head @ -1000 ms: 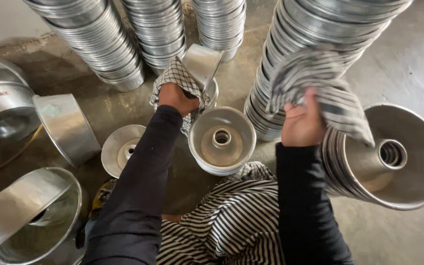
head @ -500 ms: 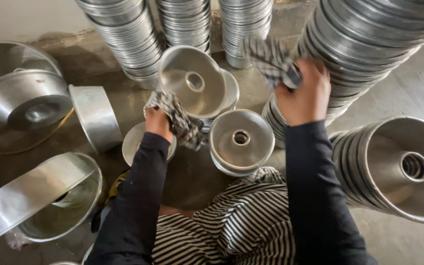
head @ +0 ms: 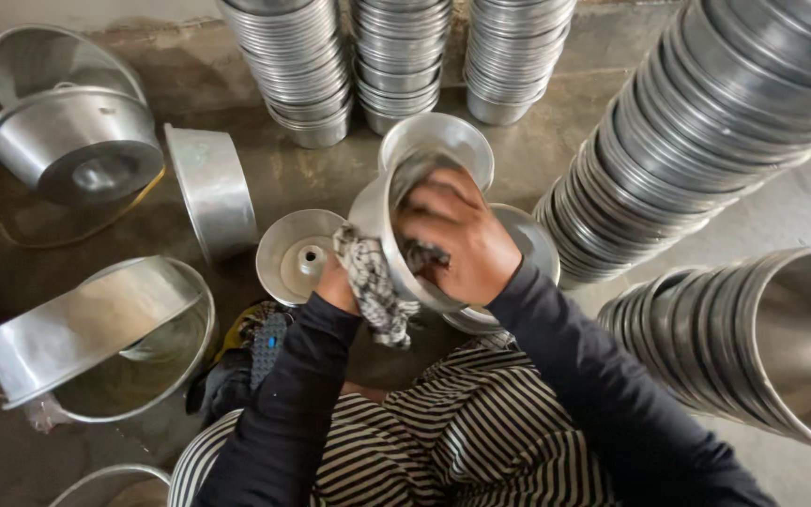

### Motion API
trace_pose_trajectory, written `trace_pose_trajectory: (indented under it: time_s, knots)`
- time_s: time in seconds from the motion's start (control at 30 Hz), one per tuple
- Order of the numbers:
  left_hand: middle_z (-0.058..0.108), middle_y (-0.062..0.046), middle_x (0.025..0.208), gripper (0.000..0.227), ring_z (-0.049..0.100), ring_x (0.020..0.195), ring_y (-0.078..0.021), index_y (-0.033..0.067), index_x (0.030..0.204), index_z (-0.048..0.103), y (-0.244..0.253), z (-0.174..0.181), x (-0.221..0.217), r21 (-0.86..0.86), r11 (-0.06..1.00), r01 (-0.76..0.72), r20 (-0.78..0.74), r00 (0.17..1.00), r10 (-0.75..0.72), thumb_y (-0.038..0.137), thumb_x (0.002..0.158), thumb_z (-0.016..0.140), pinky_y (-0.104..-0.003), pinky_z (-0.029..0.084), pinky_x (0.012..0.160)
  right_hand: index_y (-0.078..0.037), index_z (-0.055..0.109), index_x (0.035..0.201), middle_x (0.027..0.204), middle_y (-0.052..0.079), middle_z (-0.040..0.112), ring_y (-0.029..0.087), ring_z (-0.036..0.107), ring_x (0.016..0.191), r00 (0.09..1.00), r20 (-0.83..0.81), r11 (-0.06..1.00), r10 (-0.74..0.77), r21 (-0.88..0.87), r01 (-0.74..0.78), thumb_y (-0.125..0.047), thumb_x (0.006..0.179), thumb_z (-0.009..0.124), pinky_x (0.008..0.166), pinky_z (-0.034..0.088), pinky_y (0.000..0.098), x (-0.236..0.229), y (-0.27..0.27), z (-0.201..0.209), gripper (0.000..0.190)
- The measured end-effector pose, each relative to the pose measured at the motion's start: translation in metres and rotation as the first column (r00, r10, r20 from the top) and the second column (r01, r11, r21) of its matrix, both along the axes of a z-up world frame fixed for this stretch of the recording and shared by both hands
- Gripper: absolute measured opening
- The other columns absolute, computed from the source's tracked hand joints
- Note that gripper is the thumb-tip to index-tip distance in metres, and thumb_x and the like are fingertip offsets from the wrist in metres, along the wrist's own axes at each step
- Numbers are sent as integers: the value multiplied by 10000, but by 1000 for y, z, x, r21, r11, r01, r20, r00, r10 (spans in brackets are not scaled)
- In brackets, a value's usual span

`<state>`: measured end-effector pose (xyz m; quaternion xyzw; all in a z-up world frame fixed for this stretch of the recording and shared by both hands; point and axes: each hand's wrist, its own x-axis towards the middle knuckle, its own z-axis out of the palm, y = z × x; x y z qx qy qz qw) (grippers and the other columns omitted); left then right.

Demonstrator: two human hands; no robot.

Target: The person sits on the floor and wipes the interior and exterior surfaces of metal funnel-shaped parts using a cloth. They pick up each part from a stack, wipe it thoroughly, and place it back on the stack.

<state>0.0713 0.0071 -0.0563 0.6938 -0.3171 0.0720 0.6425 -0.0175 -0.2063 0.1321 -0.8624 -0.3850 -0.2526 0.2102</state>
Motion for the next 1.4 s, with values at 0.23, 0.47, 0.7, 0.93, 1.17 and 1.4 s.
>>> trace_pose_trajectory:
  time_s: [0.23, 0.47, 0.7, 0.93, 1.17, 1.4]
  knots:
    - [693, -105, 1274, 348, 667, 1136, -191, -9, 1331, 606, 3, 25, -17, -178, 948, 265, -244, 921, -304, 72, 994, 574, -353, 556, 982, -48, 652, 1266, 1349, 198, 597, 407, 543, 1354, 937, -233, 963, 260, 134, -234, -123, 869, 697, 1235, 370, 548, -23, -9, 0, 407]
    - [705, -93, 1245, 325, 629, 1208, -230, 74, 1268, 652, -19, 18, -16, 486, 775, -405, 545, 833, 94, 184, 978, 555, -435, 486, 1085, 72, 462, 1421, 1485, 303, 420, 457, 407, 1406, 991, -113, 907, -73, 405, 113, -199, 763, 736, 1148, 382, 501, -25, 5, -12, 763]
    - [678, -142, 1246, 398, 654, 1148, -269, 8, 1305, 604, 4, 27, -32, 194, 980, -36, 205, 979, -4, 166, 943, 652, -390, 537, 952, -22, 622, 1235, 1423, 203, 563, 399, 483, 1439, 984, 176, 994, 30, -111, -11, -132, 807, 654, 1246, 329, 563, -27, 8, -29, 443]
    - [663, -161, 1146, 531, 643, 1050, -285, -8, 1263, 594, -20, 65, -81, -112, 992, 54, -108, 992, -66, 208, 818, 788, -400, 530, 923, -15, 644, 1240, 1372, 196, 609, 402, 549, 1357, 951, -304, 917, -49, 363, 163, -129, 840, 658, 1182, 413, 530, -20, 0, -55, 416]
    - [743, -117, 1116, 499, 722, 1005, -264, 11, 1270, 642, -19, 81, -84, 15, 987, 163, -311, 938, -150, 286, 865, 742, -427, 575, 954, -32, 683, 1196, 1313, 169, 651, 381, 609, 1286, 859, -493, 849, 136, 505, 155, -157, 826, 689, 1107, 509, 523, -8, -18, -49, 391]
    - [712, -194, 1081, 543, 682, 959, -305, -56, 1173, 694, -9, 101, -81, -435, 899, 55, -494, 820, -289, 253, 766, 880, -423, 535, 886, -46, 667, 1181, 1323, 155, 622, 377, 570, 1319, 998, -59, 982, -33, 186, 44, -174, 791, 696, 1128, 492, 536, -15, 1, -65, 411]
